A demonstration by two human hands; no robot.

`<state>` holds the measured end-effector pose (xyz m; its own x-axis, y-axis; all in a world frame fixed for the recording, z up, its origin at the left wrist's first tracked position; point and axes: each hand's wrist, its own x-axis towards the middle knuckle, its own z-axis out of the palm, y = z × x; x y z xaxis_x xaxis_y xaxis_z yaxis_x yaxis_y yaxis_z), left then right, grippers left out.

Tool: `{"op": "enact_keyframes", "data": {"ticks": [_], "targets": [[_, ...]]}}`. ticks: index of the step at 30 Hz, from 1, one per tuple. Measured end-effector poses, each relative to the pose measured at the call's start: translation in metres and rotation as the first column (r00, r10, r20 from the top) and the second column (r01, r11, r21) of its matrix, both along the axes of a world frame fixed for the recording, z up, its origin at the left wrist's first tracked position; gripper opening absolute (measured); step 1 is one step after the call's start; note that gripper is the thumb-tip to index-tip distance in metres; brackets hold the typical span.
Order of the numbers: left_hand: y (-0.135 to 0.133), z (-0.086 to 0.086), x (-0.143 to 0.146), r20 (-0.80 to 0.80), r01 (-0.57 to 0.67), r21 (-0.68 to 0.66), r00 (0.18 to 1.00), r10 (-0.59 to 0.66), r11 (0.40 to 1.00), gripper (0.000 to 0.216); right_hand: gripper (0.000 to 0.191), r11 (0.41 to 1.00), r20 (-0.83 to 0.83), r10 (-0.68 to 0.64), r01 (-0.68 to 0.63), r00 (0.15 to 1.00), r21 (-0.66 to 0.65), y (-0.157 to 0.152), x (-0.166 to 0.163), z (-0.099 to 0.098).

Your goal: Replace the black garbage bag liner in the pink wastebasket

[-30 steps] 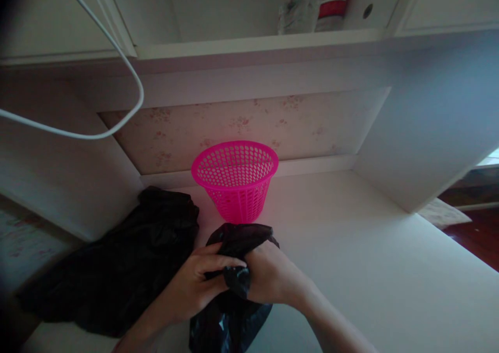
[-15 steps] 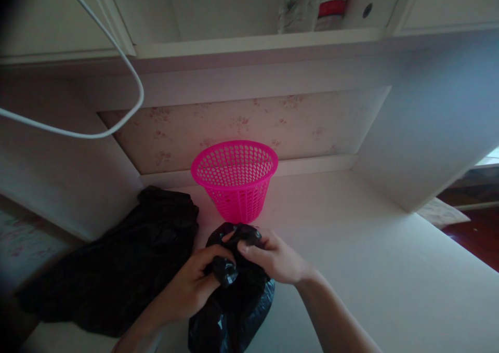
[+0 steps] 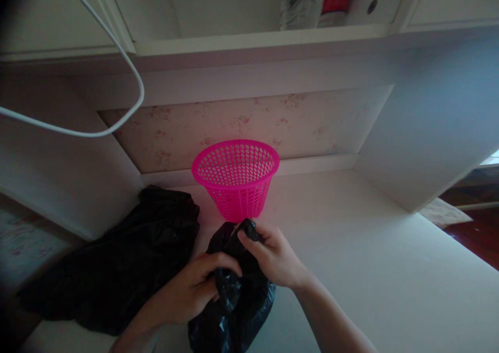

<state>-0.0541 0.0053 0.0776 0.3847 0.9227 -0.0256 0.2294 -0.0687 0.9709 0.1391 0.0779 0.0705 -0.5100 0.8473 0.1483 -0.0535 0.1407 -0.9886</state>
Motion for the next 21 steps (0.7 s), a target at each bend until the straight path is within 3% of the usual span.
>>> {"op": "enact_keyframes", "data": {"ticks": [3, 6, 10, 12, 14, 18, 21], "targets": [[0.001, -0.008, -0.006, 0.091, -0.022, -0.025, 0.996, 0.024, 0.999, 0.013, 0.055, 0.990, -0.072, -0.120, 0.114, 0.990, -0.077, 0.004, -0.002, -0.007], [0.006, -0.022, -0.010, 0.253, -0.094, -0.043, 0.962, 0.102, 0.995, 0.023, 0.055, 0.967, -0.214, -0.217, 0.181, 0.952, -0.177, 0.007, -0.006, -0.014], [0.013, -0.032, -0.007, 0.376, -0.314, -0.184, 0.853, 0.362, 0.931, 0.046, 0.047, 0.963, -0.329, -0.216, 0.145, 0.919, -0.229, 0.005, -0.005, -0.011], [0.014, -0.030, -0.002, 0.362, -0.413, -0.215, 0.808, 0.465, 0.885, 0.056, 0.032, 0.978, -0.363, -0.151, 0.086, 0.919, -0.190, 0.001, 0.001, -0.005], [0.015, -0.026, 0.001, 0.358, -0.452, -0.196, 0.793, 0.493, 0.870, 0.060, 0.030, 0.996, -0.359, -0.020, -0.014, 0.933, -0.091, -0.003, 0.010, 0.003], [0.016, -0.022, 0.002, 0.380, -0.455, -0.144, 0.795, 0.474, 0.879, 0.057, 0.055, 0.950, -0.140, 0.276, -0.248, 0.951, 0.190, -0.010, 0.022, 0.019], [0.015, -0.023, 0.001, 0.354, -0.483, -0.075, 0.805, 0.476, 0.873, 0.054, 0.042, 0.940, 0.090, 0.213, -0.229, 0.973, 0.252, -0.013, 0.018, 0.022]]}}
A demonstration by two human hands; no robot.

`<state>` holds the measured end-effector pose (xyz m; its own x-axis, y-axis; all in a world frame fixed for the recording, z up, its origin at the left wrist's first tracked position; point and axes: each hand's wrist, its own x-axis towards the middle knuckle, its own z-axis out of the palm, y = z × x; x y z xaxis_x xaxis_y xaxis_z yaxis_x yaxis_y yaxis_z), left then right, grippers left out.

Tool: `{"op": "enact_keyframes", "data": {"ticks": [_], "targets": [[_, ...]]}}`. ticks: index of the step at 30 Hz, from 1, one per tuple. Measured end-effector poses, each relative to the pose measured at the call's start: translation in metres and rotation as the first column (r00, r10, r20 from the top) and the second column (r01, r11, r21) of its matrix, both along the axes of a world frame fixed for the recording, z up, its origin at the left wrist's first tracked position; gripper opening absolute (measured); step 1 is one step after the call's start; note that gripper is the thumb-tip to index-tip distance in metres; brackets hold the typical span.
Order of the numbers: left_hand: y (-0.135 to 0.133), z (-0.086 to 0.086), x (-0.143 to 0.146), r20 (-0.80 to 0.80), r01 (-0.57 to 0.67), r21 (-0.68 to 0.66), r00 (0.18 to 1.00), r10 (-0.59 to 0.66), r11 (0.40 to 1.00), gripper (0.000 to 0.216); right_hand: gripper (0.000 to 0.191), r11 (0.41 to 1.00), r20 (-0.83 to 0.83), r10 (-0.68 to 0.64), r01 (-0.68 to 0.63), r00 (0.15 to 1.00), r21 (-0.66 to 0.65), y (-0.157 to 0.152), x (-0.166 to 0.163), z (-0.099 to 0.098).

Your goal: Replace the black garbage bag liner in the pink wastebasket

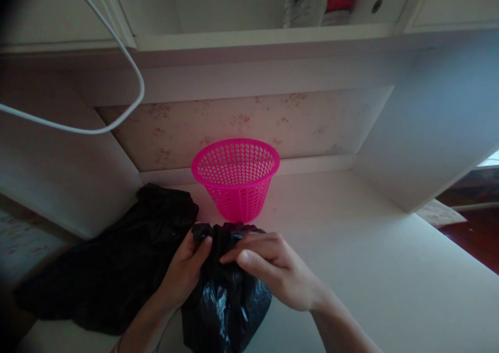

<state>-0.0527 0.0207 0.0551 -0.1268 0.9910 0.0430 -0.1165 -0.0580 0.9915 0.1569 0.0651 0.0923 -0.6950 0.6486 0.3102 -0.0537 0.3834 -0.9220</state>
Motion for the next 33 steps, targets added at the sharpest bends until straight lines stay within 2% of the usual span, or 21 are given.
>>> {"op": "enact_keyframes", "data": {"ticks": [3, 5, 7, 9, 11, 12, 14, 15, 18, 21, 23, 25, 28, 31, 33], "targets": [[-0.002, -0.001, -0.002, -0.083, -0.012, 0.062, 0.996, 0.017, 0.998, 0.048, 0.017, 0.987, 0.147, -0.160, 0.155, 0.976, 0.044, -0.001, -0.010, -0.009], [-0.005, -0.002, -0.003, -0.151, 0.013, 0.109, 0.989, 0.004, 0.994, 0.041, 0.022, 0.963, 0.172, -0.261, 0.244, 0.950, 0.113, -0.001, -0.015, -0.017], [-0.008, -0.002, -0.006, -0.225, 0.067, 0.153, 0.974, -0.031, 0.986, 0.029, 0.031, 0.922, 0.151, -0.335, 0.290, 0.930, 0.256, 0.003, -0.018, -0.022], [-0.011, -0.002, -0.008, -0.296, 0.144, 0.186, 0.951, -0.085, 0.972, 0.016, 0.047, 0.871, 0.113, -0.351, 0.280, 0.930, 0.404, 0.008, -0.019, -0.023], [-0.012, 0.000, -0.010, -0.381, 0.230, 0.225, 0.915, -0.132, 0.947, 0.006, 0.057, 0.865, 0.125, -0.250, 0.163, 0.960, 0.475, 0.015, -0.020, -0.022], [-0.013, 0.001, -0.011, -0.429, 0.271, 0.248, 0.891, -0.145, 0.930, 0.005, 0.056, 0.875, 0.149, -0.189, 0.097, 0.971, 0.474, 0.017, -0.020, -0.021], [-0.013, 0.004, -0.012, -0.521, 0.336, 0.289, 0.841, -0.147, 0.897, 0.014, 0.042, 0.889, 0.197, -0.124, 0.021, 0.973, 0.457, 0.021, -0.021, -0.022], [-0.013, 0.005, -0.012, -0.560, 0.351, 0.302, 0.818, -0.133, 0.886, 0.019, 0.034, 0.888, 0.206, -0.139, 0.029, 0.969, 0.460, 0.022, -0.022, -0.023], [-0.015, 0.005, -0.008, -0.632, 0.338, 0.327, 0.772, -0.061, 0.882, 0.031, 0.017, 0.826, 0.185, -0.306, 0.165, 0.934, 0.539, 0.022, -0.024, -0.032], [-0.018, 0.001, -0.001, -0.660, 0.344, 0.340, 0.750, -0.039, 0.875, 0.038, 0.019, 0.758, 0.139, -0.437, 0.281, 0.889, 0.588, 0.019, -0.026, -0.042], [-0.019, -0.003, 0.002, -0.668, 0.361, 0.344, 0.743, -0.045, 0.867, 0.037, 0.033, 0.775, 0.124, -0.444, 0.311, 0.887, 0.551, 0.017, -0.028, -0.045], [-0.019, -0.004, 0.003, -0.665, 0.349, 0.365, 0.746, -0.020, 0.863, 0.036, 0.050, 0.828, 0.092, -0.371, 0.284, 0.924, 0.485, 0.017, -0.028, -0.043], [-0.018, -0.003, 0.000, -0.647, 0.303, 0.434, 0.760, 0.060, 0.849, 0.035, 0.053, 0.917, 0.006, -0.216, 0.200, 0.976, 0.346, 0.019, -0.025, -0.038], [-0.017, 0.000, -0.003, -0.646, 0.294, 0.478, 0.756, 0.105, 0.828, 0.037, 0.045, 0.991, -0.058, -0.109, 0.113, 0.992, 0.075, 0.020, -0.016, -0.036], [-0.016, 0.000, -0.004, -0.644, 0.288, 0.493, 0.755, 0.122, 0.821, 0.038, 0.043, 0.985, -0.130, -0.041, 0.018, 0.991, -0.173, 0.019, -0.010, -0.038]]}}
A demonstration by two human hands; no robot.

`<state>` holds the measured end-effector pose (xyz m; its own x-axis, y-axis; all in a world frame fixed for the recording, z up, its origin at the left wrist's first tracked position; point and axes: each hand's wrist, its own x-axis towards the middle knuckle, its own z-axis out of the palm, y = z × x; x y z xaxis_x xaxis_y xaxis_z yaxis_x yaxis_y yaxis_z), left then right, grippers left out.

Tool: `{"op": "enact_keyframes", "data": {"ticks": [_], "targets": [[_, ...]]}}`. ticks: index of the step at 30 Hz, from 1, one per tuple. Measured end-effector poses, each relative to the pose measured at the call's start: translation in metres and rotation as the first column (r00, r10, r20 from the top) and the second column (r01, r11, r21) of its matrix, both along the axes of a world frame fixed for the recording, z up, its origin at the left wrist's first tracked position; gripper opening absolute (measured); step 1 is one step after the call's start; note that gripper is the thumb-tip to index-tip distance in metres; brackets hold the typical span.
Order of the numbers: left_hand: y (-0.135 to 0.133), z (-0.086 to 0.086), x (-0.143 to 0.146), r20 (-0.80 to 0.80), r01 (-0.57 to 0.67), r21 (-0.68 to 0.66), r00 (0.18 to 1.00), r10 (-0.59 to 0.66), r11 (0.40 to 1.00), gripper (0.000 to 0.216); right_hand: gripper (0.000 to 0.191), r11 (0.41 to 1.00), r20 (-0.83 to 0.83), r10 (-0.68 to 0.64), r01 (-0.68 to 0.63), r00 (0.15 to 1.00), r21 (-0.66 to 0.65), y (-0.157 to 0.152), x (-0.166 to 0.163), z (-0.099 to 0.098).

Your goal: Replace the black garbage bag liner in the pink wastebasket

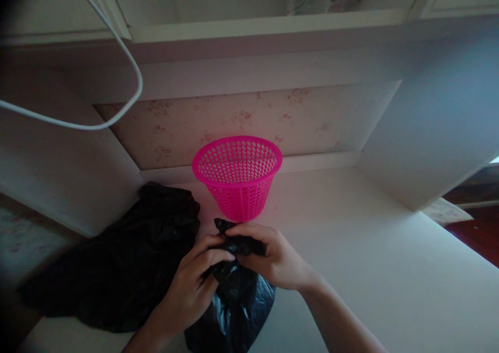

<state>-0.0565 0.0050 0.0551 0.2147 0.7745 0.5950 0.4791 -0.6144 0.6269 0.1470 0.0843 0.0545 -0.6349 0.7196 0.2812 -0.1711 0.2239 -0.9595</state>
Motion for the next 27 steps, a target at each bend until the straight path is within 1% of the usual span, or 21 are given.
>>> {"op": "enact_keyframes", "data": {"ticks": [1, 2, 3, 4, 5, 7, 9, 11, 13, 15, 18, 19, 21, 22, 24, 25, 27], "targets": [[0.000, -0.001, 0.000, 0.002, -0.003, 0.008, 1.000, 0.003, 1.000, 0.038, 0.044, 0.990, -0.060, 0.033, -0.041, 0.998, -0.133, -0.001, 0.002, -0.001], [0.001, -0.001, -0.001, 0.001, -0.005, 0.016, 1.000, 0.005, 1.000, 0.039, 0.046, 0.964, -0.122, 0.033, -0.064, 0.992, -0.259, -0.002, 0.003, -0.003], [0.001, -0.002, -0.001, -0.008, -0.007, 0.025, 1.000, 0.007, 1.000, 0.040, 0.046, 0.928, -0.171, -0.005, -0.059, 0.985, -0.368, -0.002, 0.003, -0.004], [0.001, -0.003, -0.001, -0.025, -0.012, 0.039, 1.000, 0.013, 0.999, 0.042, 0.044, 0.891, -0.198, -0.077, -0.021, 0.977, -0.453, -0.003, 0.002, -0.004], [0.002, -0.003, -0.002, -0.054, -0.023, 0.058, 0.998, 0.026, 0.998, 0.043, 0.041, 0.857, -0.198, -0.169, 0.044, 0.966, -0.513, -0.003, -0.001, -0.004], [0.003, -0.002, -0.003, -0.124, -0.055, 0.109, 0.990, 0.068, 0.993, 0.048, 0.036, 0.796, -0.158, -0.334, 0.189, 0.929, -0.575, -0.003, -0.008, -0.003], [0.003, 0.000, -0.005, -0.185, -0.073, 0.172, 0.977, 0.105, 0.982, 0.050, 0.037, 0.754, -0.124, -0.424, 0.274, 0.897, -0.597, 0.001, -0.013, -0.001], [0.001, 0.001, -0.008, -0.231, -0.065, 0.239, 0.965, 0.122, 0.969, 0.049, 0.040, 0.735, -0.117, -0.475, 0.320, 0.872, -0.598, 0.009, -0.014, -0.002], [-0.005, -0.007, -0.011, -0.271, -0.043, 0.281, 0.955, 0.123, 0.959, 0.043, 0.041, 0.722, -0.128, -0.532, 0.369, 0.837, -0.585, 0.025, -0.009, -0.011], [-0.016, -0.024, -0.015, -0.313, -0.010, 0.263, 0.945, 0.095, 0.965, 0.036, 0.043, 0.700, -0.135, -0.590, 0.421, 0.796, -0.576, 0.047, 0.001, -0.027], [-0.038, -0.061, -0.023, -0.318, 0.055, 0.154, 0.948, -0.003, 0.987, 0.022, 0.044, 0.641, -0.094, -0.670, 0.510, 0.736, -0.573, 0.077, 0.020, -0.060], [-0.045, -0.071, -0.026, -0.305, 0.067, 0.117, 0.952, -0.028, 0.991, 0.021, 0.044, 0.623, -0.076, -0.690, 0.537, 0.720, -0.569, 0.085, 0.026, -0.071], [-0.057, -0.083, -0.031, -0.304, 0.101, 0.033, 0.949, -0.086, 0.994, 0.022, 0.044, 0.605, -0.048, -0.709, 0.572, 0.704, -0.554, 0.094, 0.032, -0.087], [-0.060, -0.084, -0.033, -0.296, 0.112, -0.002, 0.949, -0.108, 0.994, 0.022, 0.045, 0.606, -0.041, -0.711, 0.581, 0.702, -0.543, 0.096, 0.033, -0.091], [-0.062, -0.075, -0.035, -0.235, 0.110, -0.035, 0.965, -0.115, 0.993, 0.020, 0.049, 0.619, -0.045, -0.711, 0.594, 0.702, -0.514, 0.097, 0.030, -0.091], [-0.062, -0.066, -0.035, -0.179, 0.092, -0.040, 0.979, -0.098, 0.995, 0.019, 0.050, 0.629, -0.054, -0.711, 0.600, 0.701, -0.494, 0.096, 0.028, -0.087], [-0.056, -0.045, -0.035, -0.061, 0.038, -0.075, 0.997, -0.042, 0.996, 0.017, 0.049, 0.654, -0.081, -0.710, 0.613, 0.700, -0.443, 0.092, 0.023, -0.072]]}}
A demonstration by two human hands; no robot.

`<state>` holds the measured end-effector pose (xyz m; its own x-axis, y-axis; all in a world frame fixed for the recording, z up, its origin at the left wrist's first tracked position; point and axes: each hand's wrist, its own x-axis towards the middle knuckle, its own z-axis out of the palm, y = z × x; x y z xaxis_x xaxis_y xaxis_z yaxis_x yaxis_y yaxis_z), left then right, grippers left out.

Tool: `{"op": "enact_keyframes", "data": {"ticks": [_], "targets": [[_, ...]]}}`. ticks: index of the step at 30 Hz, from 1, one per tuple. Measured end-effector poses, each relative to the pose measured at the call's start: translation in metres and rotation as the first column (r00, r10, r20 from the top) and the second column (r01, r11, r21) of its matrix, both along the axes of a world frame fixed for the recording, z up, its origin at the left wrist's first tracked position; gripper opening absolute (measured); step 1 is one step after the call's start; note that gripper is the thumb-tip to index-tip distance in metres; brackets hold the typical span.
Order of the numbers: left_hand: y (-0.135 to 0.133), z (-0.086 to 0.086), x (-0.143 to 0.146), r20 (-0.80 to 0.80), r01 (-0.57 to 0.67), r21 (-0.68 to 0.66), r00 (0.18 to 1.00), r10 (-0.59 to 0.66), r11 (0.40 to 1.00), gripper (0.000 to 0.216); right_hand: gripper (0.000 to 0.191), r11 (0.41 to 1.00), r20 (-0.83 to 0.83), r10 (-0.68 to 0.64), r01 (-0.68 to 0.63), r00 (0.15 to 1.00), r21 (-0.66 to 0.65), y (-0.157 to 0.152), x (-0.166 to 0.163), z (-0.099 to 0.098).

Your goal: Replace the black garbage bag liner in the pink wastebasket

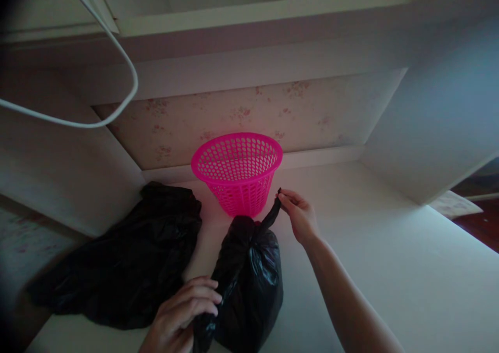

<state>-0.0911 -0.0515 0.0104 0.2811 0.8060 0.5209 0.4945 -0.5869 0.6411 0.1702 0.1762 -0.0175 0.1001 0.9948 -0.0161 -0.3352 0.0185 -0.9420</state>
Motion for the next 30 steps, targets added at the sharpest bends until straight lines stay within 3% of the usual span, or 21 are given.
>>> {"op": "enact_keyframes", "data": {"ticks": [4, 6, 8, 9, 11, 13, 14, 15, 16, 19, 21, 23, 26, 28, 30], "targets": [[0.022, 0.039, 0.002, 0.120, -0.063, -0.158, 0.989, 0.083, 0.985, 0.015, 0.040, 0.989, 0.094, 0.058, -0.070, 0.994, 0.128, -0.017, -0.005, 0.043], [0.039, 0.049, 0.005, 0.133, -0.064, -0.221, 0.987, 0.095, 0.973, 0.014, 0.035, 0.971, 0.188, 0.111, -0.146, 0.976, 0.188, -0.032, -0.006, 0.067], [0.058, 0.052, 0.012, 0.147, -0.044, -0.231, 0.986, 0.079, 0.972, 0.016, 0.030, 0.917, 0.367, 0.188, -0.297, 0.911, 0.267, -0.048, -0.008, 0.091], [0.068, 0.052, 0.016, 0.156, -0.022, -0.224, 0.986, 0.058, 0.974, 0.017, 0.029, 0.859, 0.474, 0.234, -0.409, 0.849, 0.307, -0.056, -0.009, 0.102], [0.085, 0.050, 0.026, 0.184, 0.042, -0.195, 0.983, -0.006, 0.980, 0.020, 0.032, 0.679, 0.663, 0.301, -0.642, 0.685, 0.356, -0.070, -0.013, 0.121], [0.097, 0.048, 0.034, 0.215, 0.105, -0.188, 0.975, -0.064, 0.976, 0.020, 0.035, 0.501, 0.768, 0.309, -0.782, 0.562, 0.371, -0.081, -0.016, 0.130], [0.100, 0.047, 0.036, 0.233, 0.115, -0.193, 0.970, -0.068, 0.974, 0.020, 0.038, 0.456, 0.791, 0.296, -0.807, 0.535, 0.375, -0.086, -0.017, 0.129], [0.102, 0.047, 0.037, 0.254, 0.098, -0.202, 0.966, -0.044, 0.974, 0.020, 0.042, 0.459, 0.793, 0.281, -0.801, 0.541, 0.385, -0.091, -0.018, 0.125], [0.103, 0.047, 0.037, 0.274, 0.056, -0.218, 0.962, 0.006, 0.974, 0.020, 0.047, 0.503, 0.768, 0.268, -0.764, 0.582, 0.404, -0.095, -0.017, 0.117], [0.102, 0.048, 0.034, 0.297, -0.097, -0.222, 0.941, 0.162, 0.970, 0.019, 0.049, 0.725, 0.571, 0.218, -0.523, 0.791, 0.448, -0.108, -0.016, 0.079], [0.099, 0.049, 0.032, 0.283, -0.110, -0.178, 0.946, 0.158, 0.978, 0.016, 0.036, 0.787, 0.531, 0.199, -0.457, 0.824, 0.413, -0.116, -0.019, 0.053], [0.096, 0.048, 0.033, 0.271, -0.074, -0.142, 0.956, 0.111, 0.987, 0.014, 0.035, 0.791, 0.636, 0.193, -0.502, 0.747, 0.350, -0.122, -0.028, 0.034], [0.091, 0.047, 0.039, 0.279, -0.053, -0.127, 0.956, 0.087, 0.990, 0.017, 0.052, 0.769, 0.778, 0.105, -0.546, 0.619, 0.331, -0.125, -0.049, 0.020], [0.089, 0.049, 0.043, 0.297, -0.069, -0.111, 0.950, 0.099, 0.991, 0.018, 0.054, 0.757, 0.802, 0.014, -0.530, 0.597, 0.382, -0.125, -0.062, 0.017], [0.087, 0.054, 0.047, 0.324, -0.105, -0.092, 0.937, 0.130, 0.990, 0.017, 0.042, 0.757, 0.803, -0.053, -0.500, 0.594, 0.420, -0.124, -0.070, 0.016]]}}
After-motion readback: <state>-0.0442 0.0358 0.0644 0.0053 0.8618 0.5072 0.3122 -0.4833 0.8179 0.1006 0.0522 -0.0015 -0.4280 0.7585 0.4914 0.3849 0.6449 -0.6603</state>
